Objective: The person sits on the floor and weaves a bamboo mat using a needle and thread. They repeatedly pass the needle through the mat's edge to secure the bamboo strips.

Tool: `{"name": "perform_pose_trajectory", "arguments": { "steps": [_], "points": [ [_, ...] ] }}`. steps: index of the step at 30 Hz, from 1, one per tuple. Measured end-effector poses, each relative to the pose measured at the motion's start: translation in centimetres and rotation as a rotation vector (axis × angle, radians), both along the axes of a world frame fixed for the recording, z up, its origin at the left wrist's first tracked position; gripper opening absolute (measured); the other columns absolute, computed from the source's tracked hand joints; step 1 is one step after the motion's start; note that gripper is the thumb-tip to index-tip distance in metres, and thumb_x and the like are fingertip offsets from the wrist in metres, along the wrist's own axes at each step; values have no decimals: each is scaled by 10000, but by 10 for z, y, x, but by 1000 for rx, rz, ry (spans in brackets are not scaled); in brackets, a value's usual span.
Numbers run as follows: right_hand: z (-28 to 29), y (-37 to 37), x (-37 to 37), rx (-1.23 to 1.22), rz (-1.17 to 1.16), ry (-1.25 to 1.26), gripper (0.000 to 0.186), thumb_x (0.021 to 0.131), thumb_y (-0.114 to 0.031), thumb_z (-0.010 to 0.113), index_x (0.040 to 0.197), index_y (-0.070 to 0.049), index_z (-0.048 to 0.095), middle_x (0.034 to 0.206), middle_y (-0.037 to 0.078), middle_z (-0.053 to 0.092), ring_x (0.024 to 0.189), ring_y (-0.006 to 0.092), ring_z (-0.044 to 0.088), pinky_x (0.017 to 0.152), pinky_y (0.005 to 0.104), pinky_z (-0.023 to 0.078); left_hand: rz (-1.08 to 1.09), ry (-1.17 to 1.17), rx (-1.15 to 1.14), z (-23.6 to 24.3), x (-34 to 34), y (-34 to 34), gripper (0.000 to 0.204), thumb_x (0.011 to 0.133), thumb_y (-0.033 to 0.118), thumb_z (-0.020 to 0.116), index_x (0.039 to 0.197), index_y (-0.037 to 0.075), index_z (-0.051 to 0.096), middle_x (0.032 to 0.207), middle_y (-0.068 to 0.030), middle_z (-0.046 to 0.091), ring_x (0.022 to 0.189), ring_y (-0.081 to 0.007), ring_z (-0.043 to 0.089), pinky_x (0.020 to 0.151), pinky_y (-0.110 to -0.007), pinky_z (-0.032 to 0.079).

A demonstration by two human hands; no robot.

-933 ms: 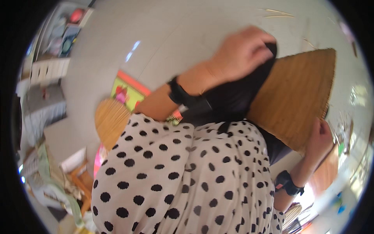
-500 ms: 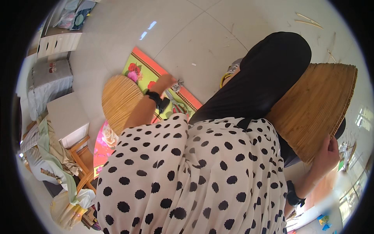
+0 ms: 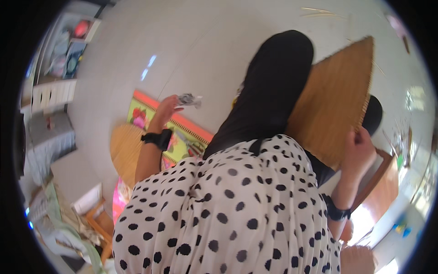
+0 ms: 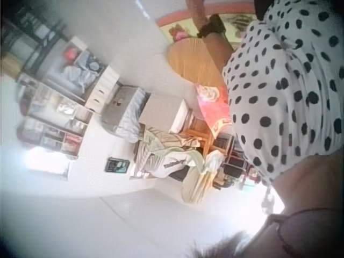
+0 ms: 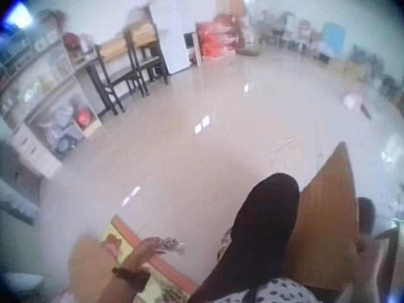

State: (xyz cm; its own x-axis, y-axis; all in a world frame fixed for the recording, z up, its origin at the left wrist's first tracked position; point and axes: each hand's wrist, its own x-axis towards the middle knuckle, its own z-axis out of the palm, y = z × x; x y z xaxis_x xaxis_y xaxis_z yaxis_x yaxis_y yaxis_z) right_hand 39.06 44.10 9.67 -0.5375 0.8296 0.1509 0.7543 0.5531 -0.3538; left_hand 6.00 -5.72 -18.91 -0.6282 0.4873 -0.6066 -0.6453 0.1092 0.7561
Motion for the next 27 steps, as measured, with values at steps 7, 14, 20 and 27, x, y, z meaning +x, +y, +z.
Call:
{"name": "perform_pose_trajectory", "arguments": {
  "steps": [7,14,20,27],
  "points": [
    [11,-25,-21,-109,20,149,203,866,-227,712,860,-25,688,676,162,637,586,317,632,582,398,504,-375,334,766,204,-28,191,402,867,131,562,1205,-80,611,1313,-182,638,1246,-297,606,1114,-452,434],
    [3,-21,-13,-106,50,207,245,850,-227,711,756,-20,618,670,171,628,618,377,629,579,439,513,-903,586,637,314,35,366,131,903,84,544,937,-36,586,1231,-109,636,1077,-160,581,957,-305,450],
    [-6,-20,-10,-100,63,267,214,858,-216,698,771,-32,629,691,154,653,642,369,655,592,450,537,-1397,691,449,322,81,432,98,949,71,560,874,8,544,991,-12,582,868,-90,512,801,-240,434],
    [-3,-21,-10,-140,73,318,210,835,-192,703,773,-7,625,736,167,673,647,378,672,611,453,567,-1451,605,213,335,107,459,100,951,57,628,883,-3,585,864,-10,615,789,-80,577,732,-252,498]
  ]
}}
